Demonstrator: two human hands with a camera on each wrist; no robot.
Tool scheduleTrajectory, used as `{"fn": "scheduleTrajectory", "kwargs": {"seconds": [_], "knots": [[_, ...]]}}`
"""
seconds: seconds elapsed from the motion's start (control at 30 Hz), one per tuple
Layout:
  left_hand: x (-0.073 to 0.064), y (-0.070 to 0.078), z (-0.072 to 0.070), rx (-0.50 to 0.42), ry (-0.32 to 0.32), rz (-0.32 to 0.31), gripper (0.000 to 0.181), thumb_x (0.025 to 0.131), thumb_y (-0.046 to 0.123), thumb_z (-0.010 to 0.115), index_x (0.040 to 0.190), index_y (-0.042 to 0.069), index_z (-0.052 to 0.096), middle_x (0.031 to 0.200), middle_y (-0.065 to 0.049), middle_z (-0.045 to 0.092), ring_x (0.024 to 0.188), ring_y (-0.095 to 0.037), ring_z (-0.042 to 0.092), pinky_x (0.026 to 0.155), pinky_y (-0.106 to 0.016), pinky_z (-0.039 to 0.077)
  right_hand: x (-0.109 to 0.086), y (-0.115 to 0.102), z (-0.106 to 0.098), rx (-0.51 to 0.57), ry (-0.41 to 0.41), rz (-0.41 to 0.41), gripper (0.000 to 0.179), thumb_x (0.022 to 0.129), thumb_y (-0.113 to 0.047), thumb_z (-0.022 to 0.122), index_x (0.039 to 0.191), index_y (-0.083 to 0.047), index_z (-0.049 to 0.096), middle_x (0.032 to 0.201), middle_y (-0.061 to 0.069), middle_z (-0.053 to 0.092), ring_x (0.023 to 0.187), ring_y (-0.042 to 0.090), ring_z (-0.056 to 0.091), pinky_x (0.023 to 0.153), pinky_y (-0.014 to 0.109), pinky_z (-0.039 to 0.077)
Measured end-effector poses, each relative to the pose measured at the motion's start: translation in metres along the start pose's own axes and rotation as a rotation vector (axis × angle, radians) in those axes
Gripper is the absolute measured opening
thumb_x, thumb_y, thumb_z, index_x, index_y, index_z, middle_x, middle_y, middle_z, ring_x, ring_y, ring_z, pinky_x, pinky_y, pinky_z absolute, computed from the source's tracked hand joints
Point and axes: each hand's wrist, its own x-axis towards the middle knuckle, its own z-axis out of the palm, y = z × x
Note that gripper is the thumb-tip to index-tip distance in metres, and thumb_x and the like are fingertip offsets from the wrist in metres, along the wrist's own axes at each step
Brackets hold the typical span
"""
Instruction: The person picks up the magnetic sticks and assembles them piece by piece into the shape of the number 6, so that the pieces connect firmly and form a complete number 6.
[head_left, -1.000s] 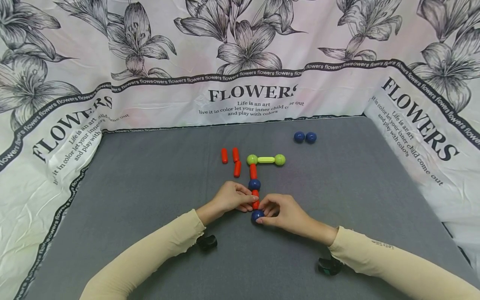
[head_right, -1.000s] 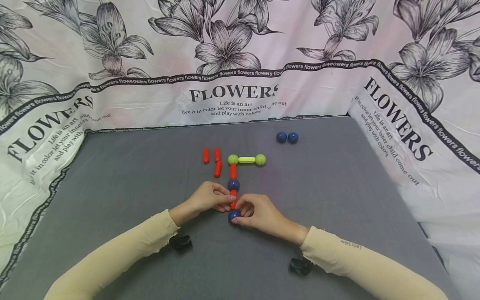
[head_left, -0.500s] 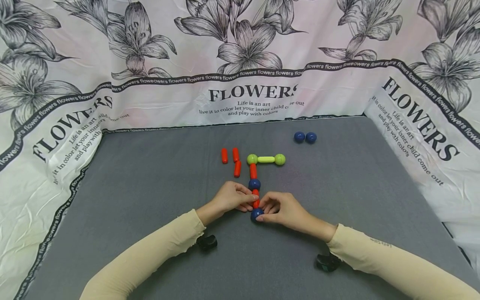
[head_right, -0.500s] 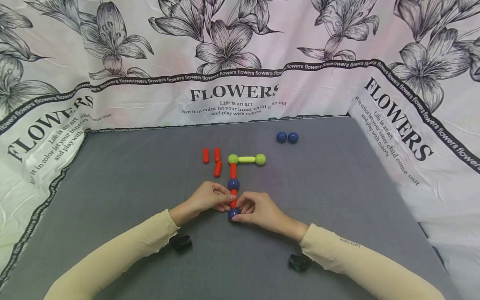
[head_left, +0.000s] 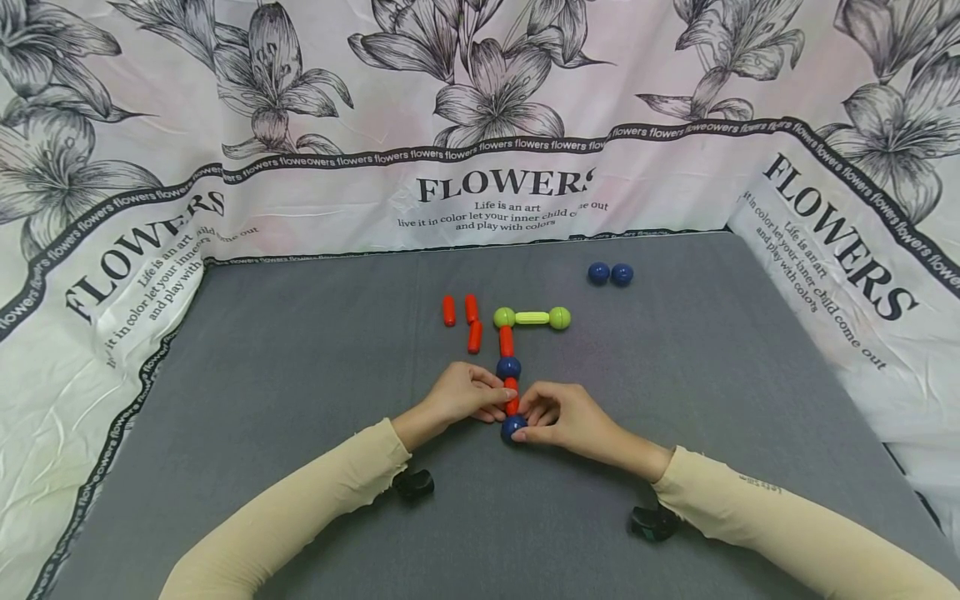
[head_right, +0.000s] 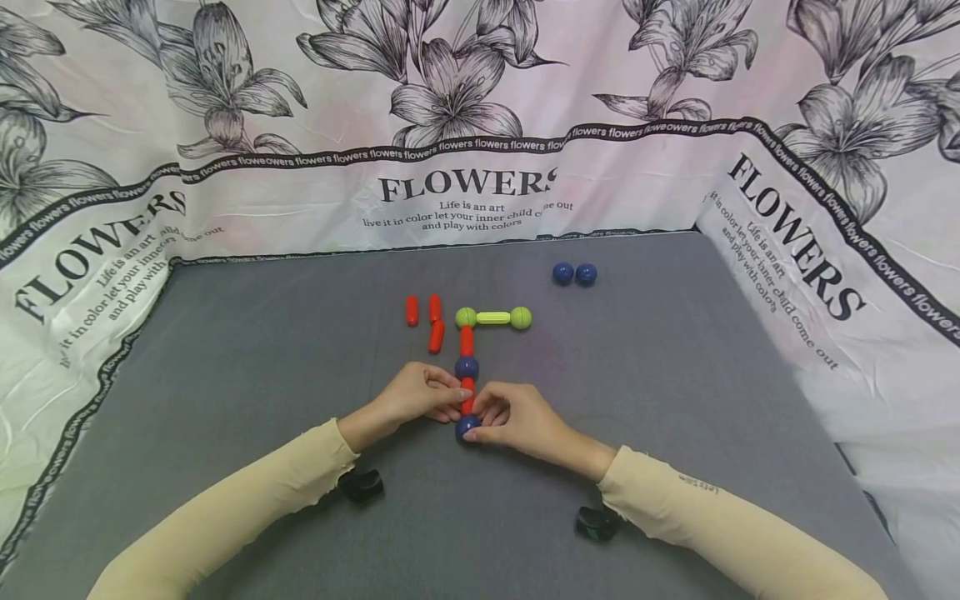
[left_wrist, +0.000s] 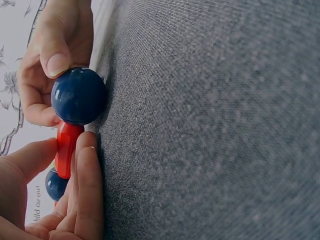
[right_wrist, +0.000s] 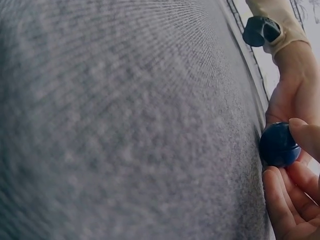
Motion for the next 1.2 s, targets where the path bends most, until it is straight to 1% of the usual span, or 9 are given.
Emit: {"fn": "scheduleTrajectory", "kwargs": {"seconds": [0.2,0.43,0.6,0.87,0.97,1.1,1.2], "knots": [[0.0,0.0,0.0,-0.003,-0.004,0.01,0.024,0.086,0.02,0.078,0.098,0.0,0.072,0.079,-0.012,0.076,0.061,-0.01,0.07,0.062,-0.029,0.06,0.001,-0.001,-0.002,-0.004,-0.006,-0.005,0.028,0.078,-0.032,0.084,0.096,-0.019,0.067,0.082,-0.002,0.07,0.07,0.005,0.066,0.065,0.024,0.057],[0.0,-0.002,0.0,0.005,-0.007,0.033,0.024,0.087,0.019,0.077,0.099,0.0,0.071,0.081,-0.014,0.076,0.062,-0.01,0.07,0.063,-0.029,0.061,0.001,-0.002,-0.002,-0.005,-0.017,0.02,0.029,0.078,-0.029,0.084,0.097,-0.016,0.068,0.082,0.002,0.071,0.069,0.007,0.065,0.064,0.022,0.056],[-0.001,-0.004,0.0,0.012,-0.008,0.041,0.025,0.086,0.019,0.077,0.101,0.0,0.071,0.082,-0.016,0.076,0.063,-0.011,0.071,0.064,-0.03,0.061,0.001,-0.001,-0.003,0.005,-0.025,0.019,0.028,0.078,-0.031,0.084,0.097,-0.016,0.068,0.082,0.003,0.07,0.07,0.007,0.066,0.065,0.023,0.057],[-0.007,-0.003,-0.002,0.019,-0.018,0.05,0.026,0.088,0.019,0.076,0.103,-0.001,0.069,0.083,-0.016,0.076,0.064,-0.012,0.071,0.064,-0.03,0.061,0.003,-0.001,-0.005,0.013,-0.046,0.039,0.027,0.078,-0.03,0.084,0.095,-0.015,0.068,0.084,0.002,0.07,0.072,0.008,0.067,0.067,0.024,0.058],[-0.01,-0.002,-0.002,0.021,-0.028,0.052,0.026,0.088,0.019,0.076,0.104,-0.001,0.069,0.084,-0.016,0.076,0.064,-0.012,0.071,0.064,-0.03,0.061,0.004,-0.002,-0.007,0.012,-0.061,0.033,0.026,0.079,-0.03,0.083,0.095,-0.015,0.069,0.085,0.002,0.07,0.073,0.008,0.067,0.068,0.024,0.059],[-0.012,-0.004,-0.003,0.028,-0.049,0.076,0.027,0.089,0.019,0.075,0.105,-0.002,0.07,0.085,-0.018,0.076,0.066,-0.012,0.071,0.064,-0.03,0.061,0.006,-0.004,-0.013,0.022,-0.074,0.02,0.023,0.081,-0.028,0.082,0.095,-0.014,0.069,0.085,0.002,0.071,0.074,0.009,0.067,0.069,0.025,0.059],[-0.014,-0.006,-0.004,0.046,-0.054,0.096,0.027,0.089,0.019,0.074,0.105,-0.002,0.069,0.086,-0.017,0.076,0.067,-0.013,0.072,0.065,-0.03,0.061,0.01,-0.006,-0.02,0.022,-0.068,0.006,0.022,0.082,-0.026,0.082,0.095,-0.014,0.069,0.086,0.002,0.071,0.074,0.009,0.068,0.068,0.026,0.059]]}}
